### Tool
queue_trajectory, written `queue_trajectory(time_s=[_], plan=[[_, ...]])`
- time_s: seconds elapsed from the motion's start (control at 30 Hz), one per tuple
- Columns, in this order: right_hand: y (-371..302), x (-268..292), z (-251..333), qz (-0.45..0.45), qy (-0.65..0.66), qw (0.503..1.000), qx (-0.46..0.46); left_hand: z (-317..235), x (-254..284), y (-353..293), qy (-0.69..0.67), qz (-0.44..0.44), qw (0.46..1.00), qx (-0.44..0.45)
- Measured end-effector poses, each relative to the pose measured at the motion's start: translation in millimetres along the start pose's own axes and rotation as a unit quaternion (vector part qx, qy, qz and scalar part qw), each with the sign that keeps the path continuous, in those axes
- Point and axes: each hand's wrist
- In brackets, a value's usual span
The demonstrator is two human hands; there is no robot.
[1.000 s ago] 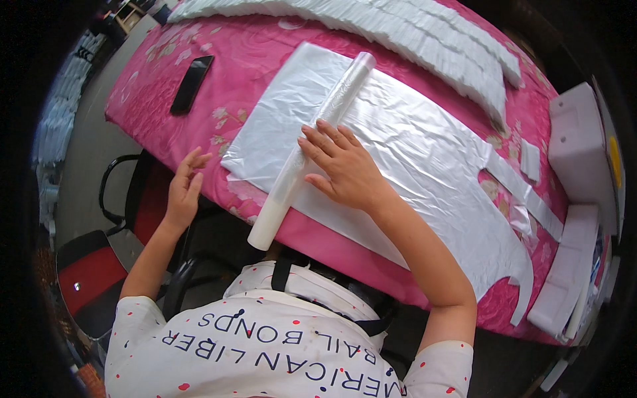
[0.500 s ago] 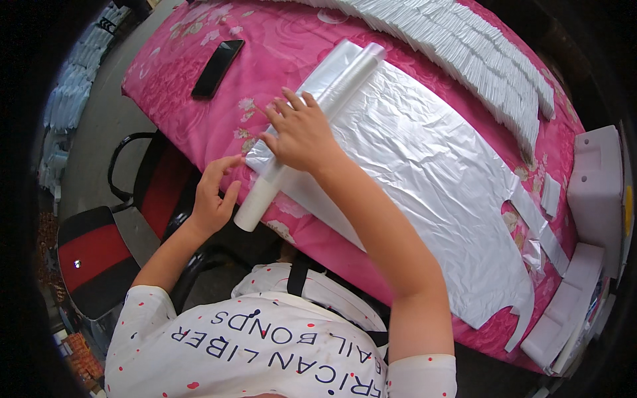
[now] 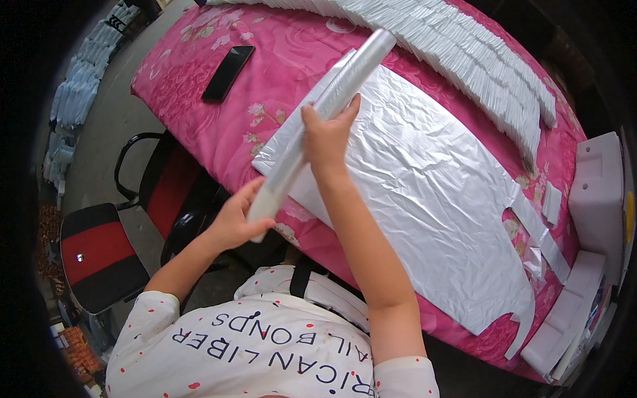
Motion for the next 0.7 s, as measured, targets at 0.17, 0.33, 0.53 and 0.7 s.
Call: queue_trajectory(time_s=[0.17,0.33,0.53,0.7], plan=[[-15,19,82,0.099,0.284,0.943,-0.142,-25,-34,1,-0.388,0.313,0.866,0.026],[-24,47,121,0.016,0.215,0.973,-0.079,-47,-58,21,-0.375,0.423,0.825,0.005],[-58,78,119,-0.068,0.089,0.992,-0.05,-44,-87,35,-0.181,0.262,0.941,0.116],[-71,104,95,-0.118,0.088,0.985,-0.084,-44,-107,29,-0.031,0.234,0.962,0.138]])
Point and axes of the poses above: each hand's wrist, its own y-axis towards the middle knuckle, its own x-axis out of the back of the hand, z = x × y, and after that the axes turned 13 degrees about y, right-handed
